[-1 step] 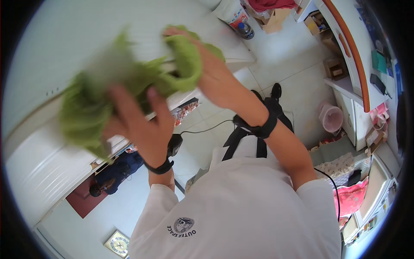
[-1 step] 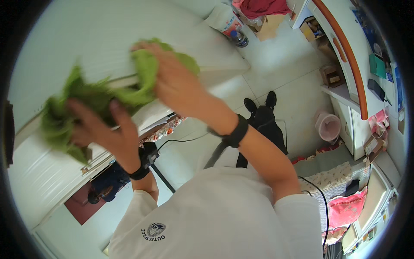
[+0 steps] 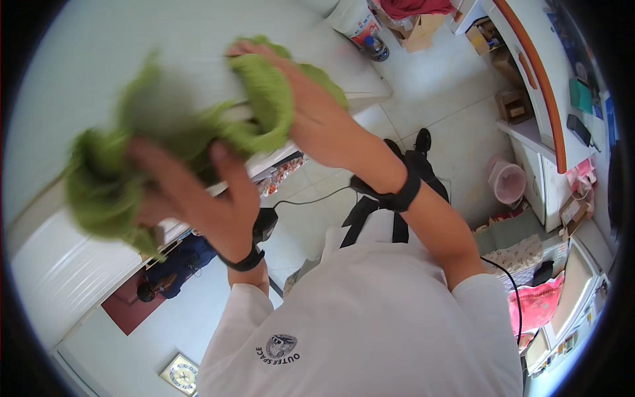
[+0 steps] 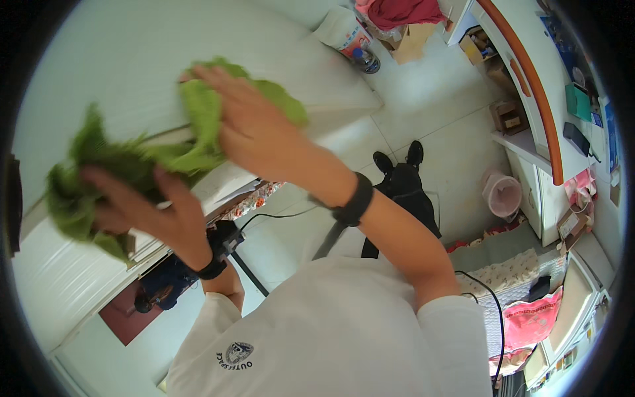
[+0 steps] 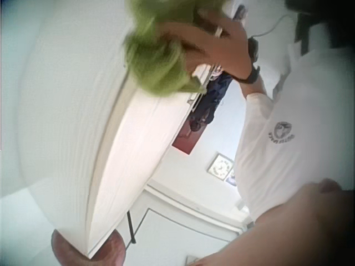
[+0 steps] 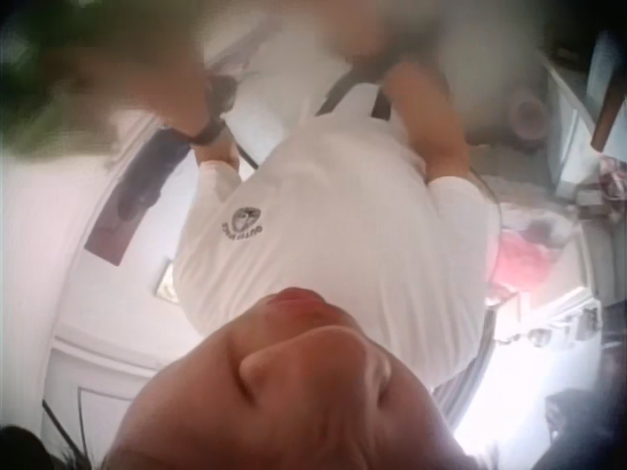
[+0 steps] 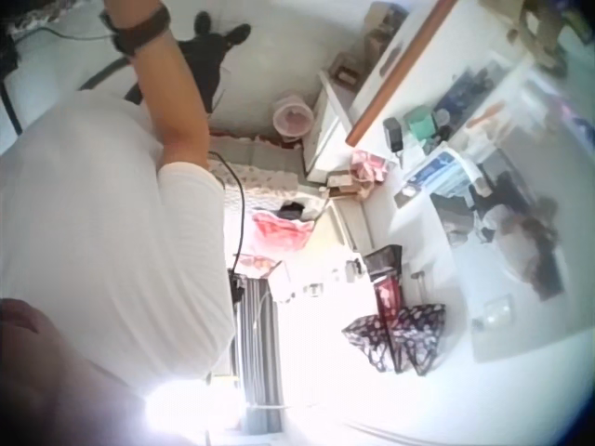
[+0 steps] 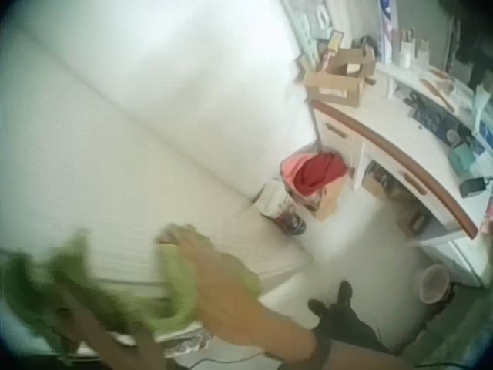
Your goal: The person wipes down the surface and sides of a white wooden cabinet using a green cloth.
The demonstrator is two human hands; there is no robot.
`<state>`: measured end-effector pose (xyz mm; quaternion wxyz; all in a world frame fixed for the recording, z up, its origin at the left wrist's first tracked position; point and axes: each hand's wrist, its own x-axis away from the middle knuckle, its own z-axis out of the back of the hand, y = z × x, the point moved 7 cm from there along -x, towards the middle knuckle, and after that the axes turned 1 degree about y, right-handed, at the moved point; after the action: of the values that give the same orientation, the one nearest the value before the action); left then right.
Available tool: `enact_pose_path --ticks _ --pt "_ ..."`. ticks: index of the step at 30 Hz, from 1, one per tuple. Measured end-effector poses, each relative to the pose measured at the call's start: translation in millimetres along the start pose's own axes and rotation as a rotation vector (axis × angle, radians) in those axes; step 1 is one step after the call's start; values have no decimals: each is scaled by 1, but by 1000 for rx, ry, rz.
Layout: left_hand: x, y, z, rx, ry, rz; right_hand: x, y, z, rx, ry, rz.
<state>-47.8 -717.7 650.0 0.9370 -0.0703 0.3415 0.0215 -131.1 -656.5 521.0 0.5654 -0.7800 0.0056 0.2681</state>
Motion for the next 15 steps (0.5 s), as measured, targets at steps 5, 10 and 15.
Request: enact_pose_path --ticks 5,10,15 --pt "-20 15 2 -107 87 -15 -39 31 -2 -134 -54 -3" --pt "59 1 -53 -256 -195 -75 23 122 10 85 -11 -190" --pt "66 -4 -44 -460 -288 -192 31 50 13 -6 -39 -276"
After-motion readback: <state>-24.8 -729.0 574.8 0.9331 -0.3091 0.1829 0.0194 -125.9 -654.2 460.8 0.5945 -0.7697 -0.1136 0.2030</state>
